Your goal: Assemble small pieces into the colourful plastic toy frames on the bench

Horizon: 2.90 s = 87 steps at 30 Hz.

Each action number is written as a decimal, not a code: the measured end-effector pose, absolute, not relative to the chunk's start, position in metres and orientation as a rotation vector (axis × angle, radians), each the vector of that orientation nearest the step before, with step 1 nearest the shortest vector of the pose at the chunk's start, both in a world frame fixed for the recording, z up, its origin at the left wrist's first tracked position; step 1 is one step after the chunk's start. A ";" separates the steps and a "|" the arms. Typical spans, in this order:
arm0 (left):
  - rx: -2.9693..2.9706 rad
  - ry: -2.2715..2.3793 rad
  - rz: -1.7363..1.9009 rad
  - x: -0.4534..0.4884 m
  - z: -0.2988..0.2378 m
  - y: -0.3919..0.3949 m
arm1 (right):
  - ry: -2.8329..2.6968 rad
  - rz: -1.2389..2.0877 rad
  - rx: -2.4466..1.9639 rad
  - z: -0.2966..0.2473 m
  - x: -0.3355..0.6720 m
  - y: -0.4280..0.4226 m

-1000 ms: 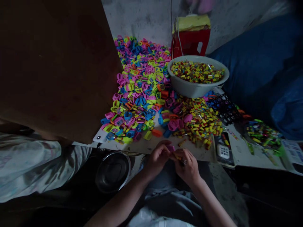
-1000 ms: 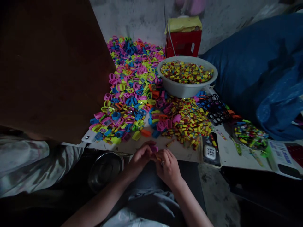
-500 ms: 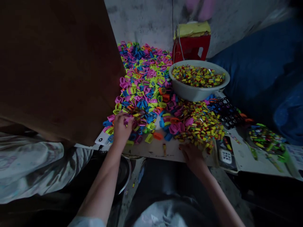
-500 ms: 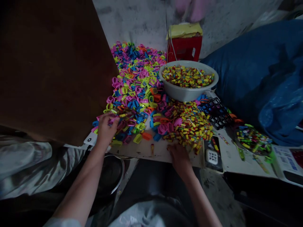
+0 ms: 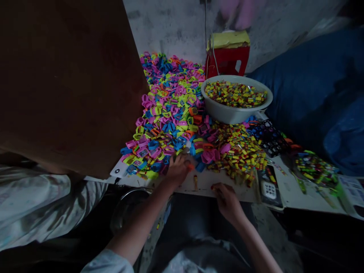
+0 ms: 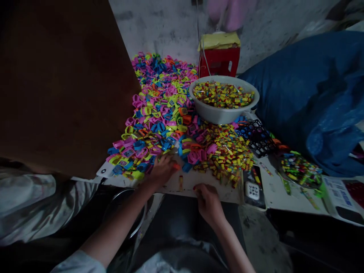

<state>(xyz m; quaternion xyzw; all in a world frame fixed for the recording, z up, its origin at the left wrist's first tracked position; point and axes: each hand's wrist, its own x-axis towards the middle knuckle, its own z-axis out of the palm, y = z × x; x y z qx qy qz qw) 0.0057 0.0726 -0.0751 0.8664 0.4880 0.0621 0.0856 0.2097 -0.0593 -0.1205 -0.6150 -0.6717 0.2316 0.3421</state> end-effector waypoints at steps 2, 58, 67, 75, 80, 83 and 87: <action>2.575 1.363 0.149 0.005 -0.076 0.073 | -1.656 0.706 -1.546 -0.112 0.204 -0.064; 2.293 0.921 0.353 0.017 0.009 -0.018 | -2.127 0.214 -1.556 -0.025 0.206 -0.083; 1.876 0.974 0.113 0.010 -0.005 -0.014 | -2.330 0.248 -1.424 -0.046 0.195 -0.087; 2.135 1.584 0.273 -0.053 0.007 0.054 | -2.165 0.391 -1.556 -0.101 0.180 -0.036; 2.192 2.179 0.361 -0.090 0.030 0.119 | -2.227 0.318 -1.611 -0.123 0.168 -0.029; 2.153 2.295 0.254 -0.104 0.026 0.139 | -2.131 0.274 -1.662 -0.129 0.170 -0.034; 2.210 2.312 0.405 -0.099 0.005 0.136 | -1.929 0.301 -1.714 -0.137 0.182 -0.043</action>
